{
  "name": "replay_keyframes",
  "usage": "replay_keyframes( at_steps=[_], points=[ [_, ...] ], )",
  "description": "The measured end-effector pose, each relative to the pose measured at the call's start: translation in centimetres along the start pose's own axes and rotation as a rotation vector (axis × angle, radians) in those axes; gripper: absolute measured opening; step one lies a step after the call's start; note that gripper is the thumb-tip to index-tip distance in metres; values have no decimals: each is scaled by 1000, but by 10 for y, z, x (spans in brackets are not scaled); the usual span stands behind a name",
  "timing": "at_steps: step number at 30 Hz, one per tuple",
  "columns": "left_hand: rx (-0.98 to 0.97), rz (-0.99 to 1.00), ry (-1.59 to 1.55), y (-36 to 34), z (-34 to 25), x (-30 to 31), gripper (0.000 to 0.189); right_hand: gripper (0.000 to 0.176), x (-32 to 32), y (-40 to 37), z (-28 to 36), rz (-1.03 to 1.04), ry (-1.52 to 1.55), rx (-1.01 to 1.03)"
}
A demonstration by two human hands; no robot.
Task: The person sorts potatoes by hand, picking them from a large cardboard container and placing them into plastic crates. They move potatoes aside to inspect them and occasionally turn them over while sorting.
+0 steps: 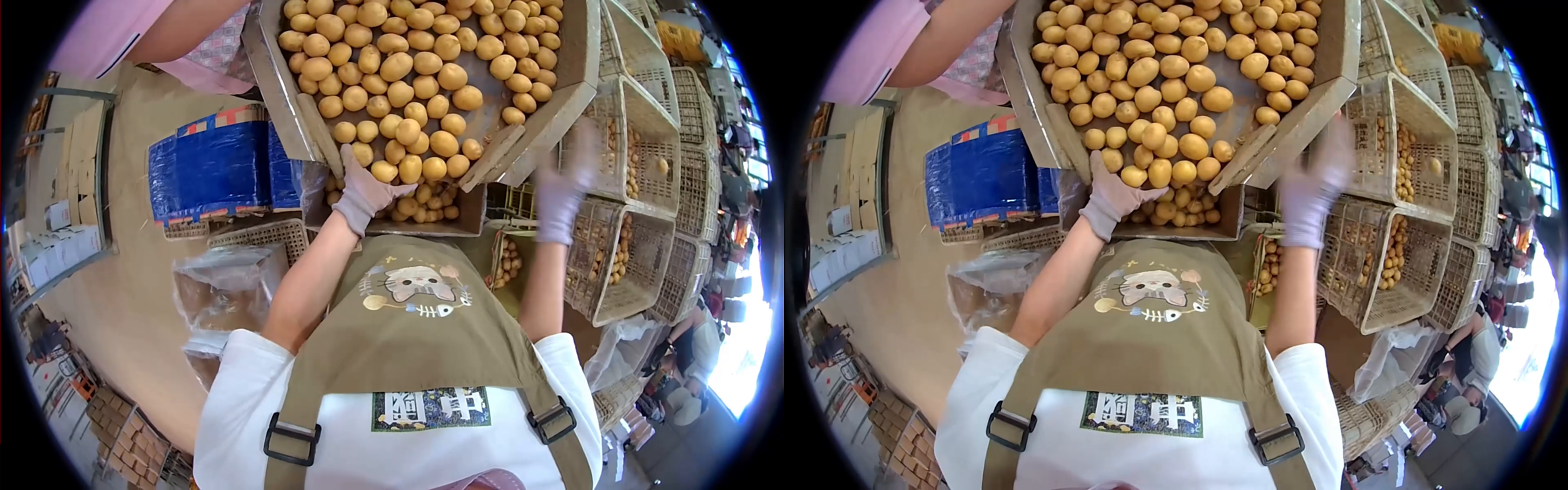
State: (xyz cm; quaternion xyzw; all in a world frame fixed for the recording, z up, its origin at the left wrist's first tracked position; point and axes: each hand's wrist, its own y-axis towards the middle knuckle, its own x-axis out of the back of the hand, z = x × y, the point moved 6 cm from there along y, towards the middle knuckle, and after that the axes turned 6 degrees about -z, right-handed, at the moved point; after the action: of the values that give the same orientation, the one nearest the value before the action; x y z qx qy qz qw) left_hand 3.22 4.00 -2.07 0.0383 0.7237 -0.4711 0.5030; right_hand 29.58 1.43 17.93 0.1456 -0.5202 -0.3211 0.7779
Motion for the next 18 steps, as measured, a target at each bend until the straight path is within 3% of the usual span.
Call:
replay_keyframes(
  at_steps=[1,3,5,6,7,8,10,11,12,14,16,18],
  points=[
    [6,-47,32,-2,2,2,80,50,-39,-19,13,139,-4,173],
    [14,-142,93,-6,3,6,77,52,-85,-55,63,407,22,327],
    [-305,-104,869,3,-11,34,66,43,-129,-67,48,803,-102,202],
    [-15,-271,402,4,4,57,64,40,-136,-55,44,995,-142,79],
    [-88,-198,496,-2,-1,52,65,42,-125,-41,48,533,-65,115],
    [-167,-130,584,-7,-5,47,65,36,-114,-32,61,330,-173,290],
    [-76,-203,275,-21,4,27,66,35,-150,-50,40,658,-95,375],
    [-90,-397,212,-11,6,43,71,33,-158,-36,47,823,-210,338],
    [-36,-357,118,5,9,57,77,28,-175,-20,54,1052,-124,100],
    [-47,-242,20,-14,9,7,82,33,-183,5,87,572,53,321],
    [17,-177,-121,-1,14,15,81,42,-222,2,101,643,-145,346],
    [43,-130,-188,5,12,13,83,48,-221,10,116,902,-452,270]
  ],
)
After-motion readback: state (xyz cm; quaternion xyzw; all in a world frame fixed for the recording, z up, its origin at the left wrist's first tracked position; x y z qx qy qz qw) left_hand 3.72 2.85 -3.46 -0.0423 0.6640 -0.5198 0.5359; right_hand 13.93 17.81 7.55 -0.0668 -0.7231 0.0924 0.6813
